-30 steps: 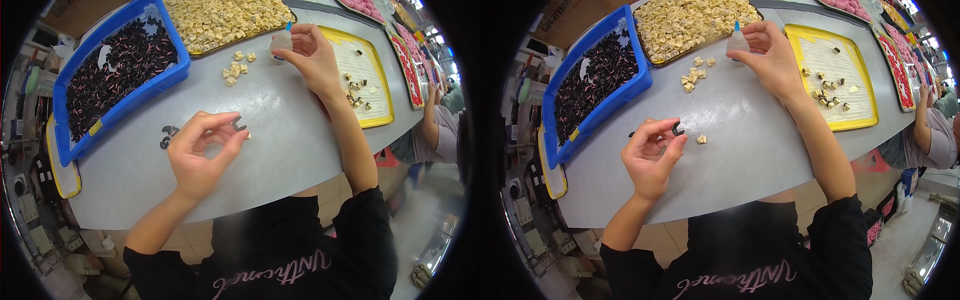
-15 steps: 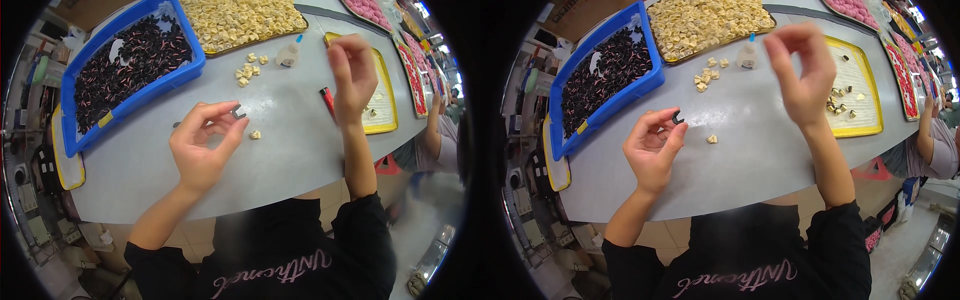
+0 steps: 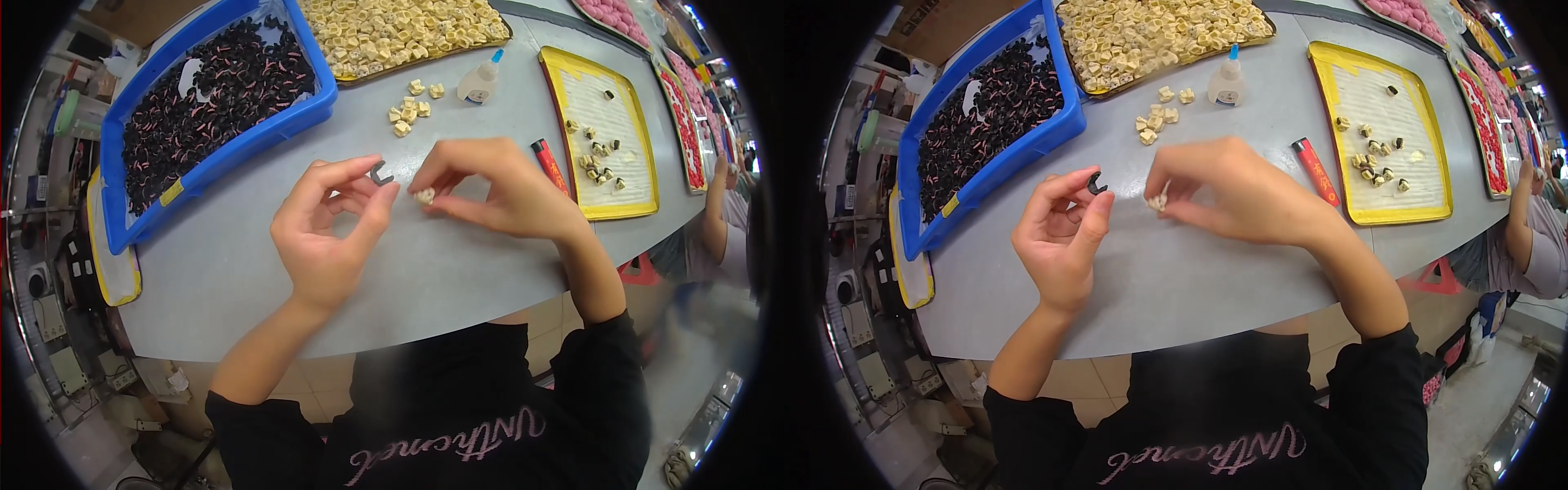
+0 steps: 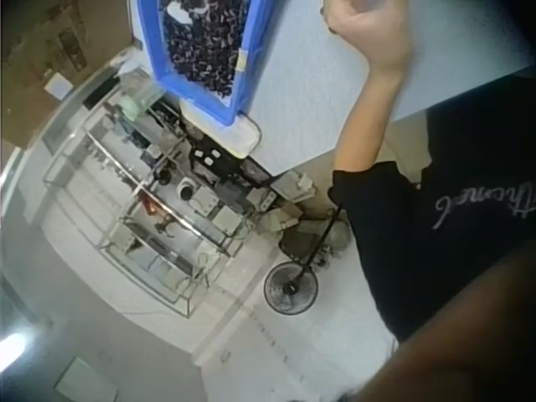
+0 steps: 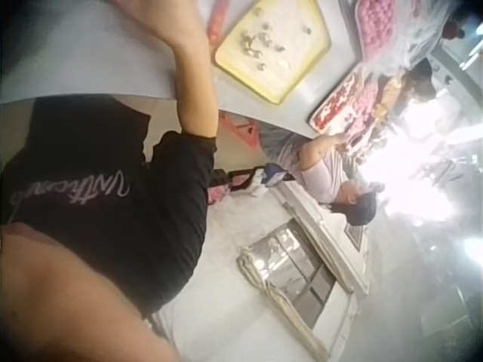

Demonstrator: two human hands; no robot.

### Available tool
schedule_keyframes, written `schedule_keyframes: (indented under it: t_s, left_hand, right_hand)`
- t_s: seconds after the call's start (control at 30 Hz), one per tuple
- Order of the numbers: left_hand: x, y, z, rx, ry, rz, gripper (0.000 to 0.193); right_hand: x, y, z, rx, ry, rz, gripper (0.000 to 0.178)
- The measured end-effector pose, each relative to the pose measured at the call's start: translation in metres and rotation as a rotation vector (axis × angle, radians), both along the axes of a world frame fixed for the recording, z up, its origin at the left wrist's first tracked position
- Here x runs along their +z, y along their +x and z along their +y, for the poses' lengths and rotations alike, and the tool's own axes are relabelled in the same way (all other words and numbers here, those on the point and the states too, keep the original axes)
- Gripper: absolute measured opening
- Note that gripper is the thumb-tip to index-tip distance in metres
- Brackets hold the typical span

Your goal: Gluing small white decorative pieces onto black plastic toy bases at a factory workbench.

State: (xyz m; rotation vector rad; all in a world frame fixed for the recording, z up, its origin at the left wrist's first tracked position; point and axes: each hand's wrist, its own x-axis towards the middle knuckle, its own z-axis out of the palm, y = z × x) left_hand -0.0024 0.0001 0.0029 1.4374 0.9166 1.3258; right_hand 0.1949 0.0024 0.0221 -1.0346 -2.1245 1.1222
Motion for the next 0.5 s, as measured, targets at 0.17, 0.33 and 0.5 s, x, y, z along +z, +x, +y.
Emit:
schedule_keyframes:
  t_s: [0.17,0.33,0.5]
  left_hand:
    - [0.001,0.002,-0.002,-0.044,0.08,0.058,0.026]
    - [-0.002,0.003,-0.003,-0.044,0.152,0.096,0.027]
    - [-0.005,0.003,-0.003,-0.051,0.163,0.1,0.028]
  right_hand:
    - [0.001,0.004,0.001,-0.243,-0.05,0.432,0.018]
    - [-0.004,-0.008,-0.001,-0.302,0.106,0.519,0.02]
    - [-0.008,-0.006,0.0,-0.193,0.268,0.426,0.018]
